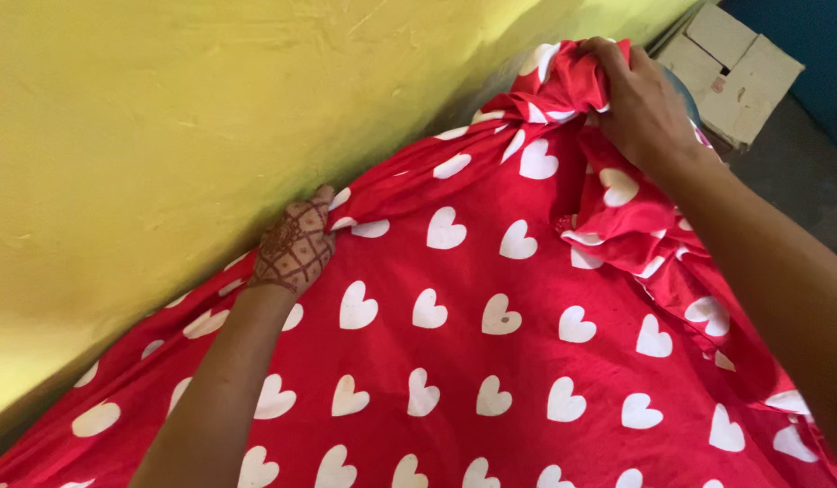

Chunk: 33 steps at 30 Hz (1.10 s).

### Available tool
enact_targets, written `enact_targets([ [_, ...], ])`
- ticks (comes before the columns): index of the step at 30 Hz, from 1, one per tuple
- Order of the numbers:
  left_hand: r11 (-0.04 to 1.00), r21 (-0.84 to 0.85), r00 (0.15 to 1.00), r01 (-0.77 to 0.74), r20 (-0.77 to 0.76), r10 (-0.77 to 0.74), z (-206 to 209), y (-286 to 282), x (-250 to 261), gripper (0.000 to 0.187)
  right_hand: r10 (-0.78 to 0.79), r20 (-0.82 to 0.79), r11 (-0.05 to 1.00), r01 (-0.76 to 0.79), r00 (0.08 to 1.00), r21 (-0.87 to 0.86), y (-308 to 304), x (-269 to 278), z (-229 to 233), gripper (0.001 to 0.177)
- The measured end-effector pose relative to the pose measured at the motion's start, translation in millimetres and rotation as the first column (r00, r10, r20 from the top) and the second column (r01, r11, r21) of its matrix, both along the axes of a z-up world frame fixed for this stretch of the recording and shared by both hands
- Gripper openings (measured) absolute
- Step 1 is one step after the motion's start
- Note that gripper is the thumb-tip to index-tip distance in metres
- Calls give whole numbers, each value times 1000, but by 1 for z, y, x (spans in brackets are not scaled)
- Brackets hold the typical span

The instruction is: The person spreads a red heart-patterned blanket across a bed, smoothing the fabric with their hands and tucking the edges under the mattress.

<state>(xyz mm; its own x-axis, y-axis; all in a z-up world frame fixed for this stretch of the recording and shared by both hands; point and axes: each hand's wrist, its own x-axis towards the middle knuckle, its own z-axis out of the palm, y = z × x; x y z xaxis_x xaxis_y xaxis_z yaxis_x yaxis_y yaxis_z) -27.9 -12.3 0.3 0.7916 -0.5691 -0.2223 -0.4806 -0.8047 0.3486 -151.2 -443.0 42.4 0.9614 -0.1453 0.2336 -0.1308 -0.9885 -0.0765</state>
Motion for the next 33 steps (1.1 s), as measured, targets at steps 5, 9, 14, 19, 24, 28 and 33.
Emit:
enact_targets([
  [5,989,-65,991,-131,-28,130,-20,2,-8,62,20,-160,894,54,987,444,-3,-41,10,107],
  [9,973,-178,986,-147,52,159,-41,4,-17,42,31,-280,948,61,959,313,5,-70,-7,161],
  [14,932,-362,933,-21,328,149,-59,5,-20,45,-36,-348,993,73,937,95,-11,-108,-26,166],
  [19,987,-153,925,-44,366,98,-66,6,-17,48,-337,-431,929,370,837,-8,-64,-123,-15,51],
  [24,984,-177,895,-28,435,103,-74,3,-21,55,-320,-147,947,322,936,-13,-94,-109,-18,39],
  [28,995,-99,876,-24,477,69,-72,2,-19,45,-466,-184,883,468,865,-35,-118,-93,-56,35],
  [33,949,-277,908,-149,342,243,-69,-6,-24,19,-385,-395,558,551,834,621,-214,-70,-95,69],
])
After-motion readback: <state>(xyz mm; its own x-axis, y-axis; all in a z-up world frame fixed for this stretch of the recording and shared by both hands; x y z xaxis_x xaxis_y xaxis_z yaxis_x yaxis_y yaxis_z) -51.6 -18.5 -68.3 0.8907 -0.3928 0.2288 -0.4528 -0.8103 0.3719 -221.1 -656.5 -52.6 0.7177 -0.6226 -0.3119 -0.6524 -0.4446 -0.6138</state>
